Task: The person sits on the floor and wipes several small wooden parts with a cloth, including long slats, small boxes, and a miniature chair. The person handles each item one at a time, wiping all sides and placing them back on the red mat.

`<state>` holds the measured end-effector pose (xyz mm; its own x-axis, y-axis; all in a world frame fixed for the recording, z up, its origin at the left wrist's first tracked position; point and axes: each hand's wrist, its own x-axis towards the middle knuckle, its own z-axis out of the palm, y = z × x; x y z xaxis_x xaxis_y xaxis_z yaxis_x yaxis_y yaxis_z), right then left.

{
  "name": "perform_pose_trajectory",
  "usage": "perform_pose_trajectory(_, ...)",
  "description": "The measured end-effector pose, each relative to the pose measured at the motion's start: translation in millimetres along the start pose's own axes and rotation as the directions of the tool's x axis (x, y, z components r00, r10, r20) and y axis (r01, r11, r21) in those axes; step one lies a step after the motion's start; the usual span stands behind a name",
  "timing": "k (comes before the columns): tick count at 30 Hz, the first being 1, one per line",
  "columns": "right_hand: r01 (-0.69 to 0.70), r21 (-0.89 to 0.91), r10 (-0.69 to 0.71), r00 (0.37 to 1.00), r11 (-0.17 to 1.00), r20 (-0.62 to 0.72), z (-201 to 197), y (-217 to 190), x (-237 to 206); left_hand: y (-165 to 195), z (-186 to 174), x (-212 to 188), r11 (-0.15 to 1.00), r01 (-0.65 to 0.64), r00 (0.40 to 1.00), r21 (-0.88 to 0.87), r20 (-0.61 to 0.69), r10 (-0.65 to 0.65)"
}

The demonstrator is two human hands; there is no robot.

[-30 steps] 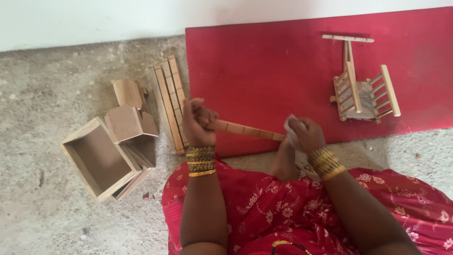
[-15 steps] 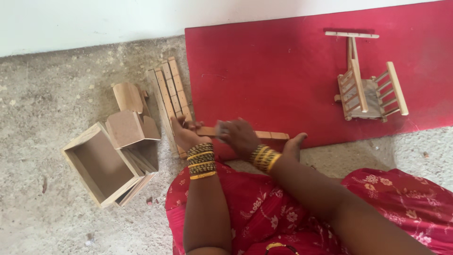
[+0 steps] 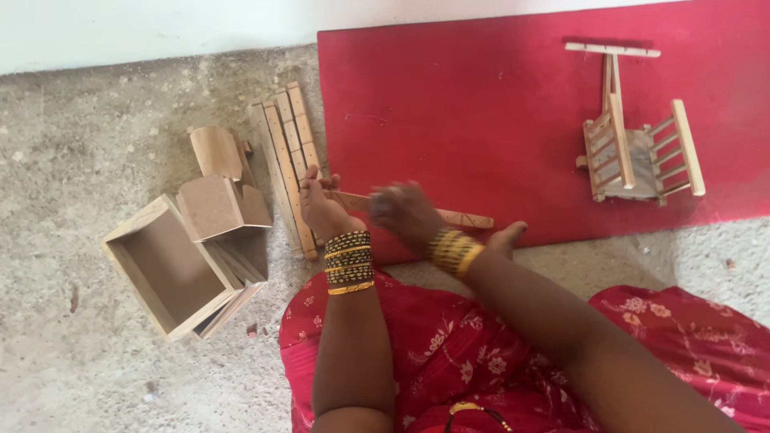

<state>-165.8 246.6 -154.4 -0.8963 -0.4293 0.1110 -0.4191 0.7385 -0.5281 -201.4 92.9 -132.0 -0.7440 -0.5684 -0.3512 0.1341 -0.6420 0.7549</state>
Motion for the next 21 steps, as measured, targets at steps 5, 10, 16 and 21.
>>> perform_pose_trajectory(5, 0.168, -0.157, -0.203, 0.950, 0.973, -0.239, -6, -25, 15, 7, -7, 2, 0.999, 0.045, 0.997, 0.021, 0.057, -0.046)
perform_pose_trajectory(10, -0.249, -0.192, 0.290, 0.928, 0.949, 0.235, -32, 45, -28, 3, -7, 8, 0.997, 0.039, 0.998, 0.062, 0.050, -0.042)
perform_pose_trajectory(16, -0.202, -0.161, 0.221, 0.968, 0.966, 0.115, -42, 100, -68, -6, 8, 9, 0.993, -0.103, 0.950, 0.052, 0.300, 0.083)
perform_pose_trajectory(21, -0.196, -0.124, 0.189, 0.980, 0.973, -0.068, -24, 52, -20, 5, 10, 2, 0.901, -0.329, 0.929, 0.284, 0.269, 0.255)
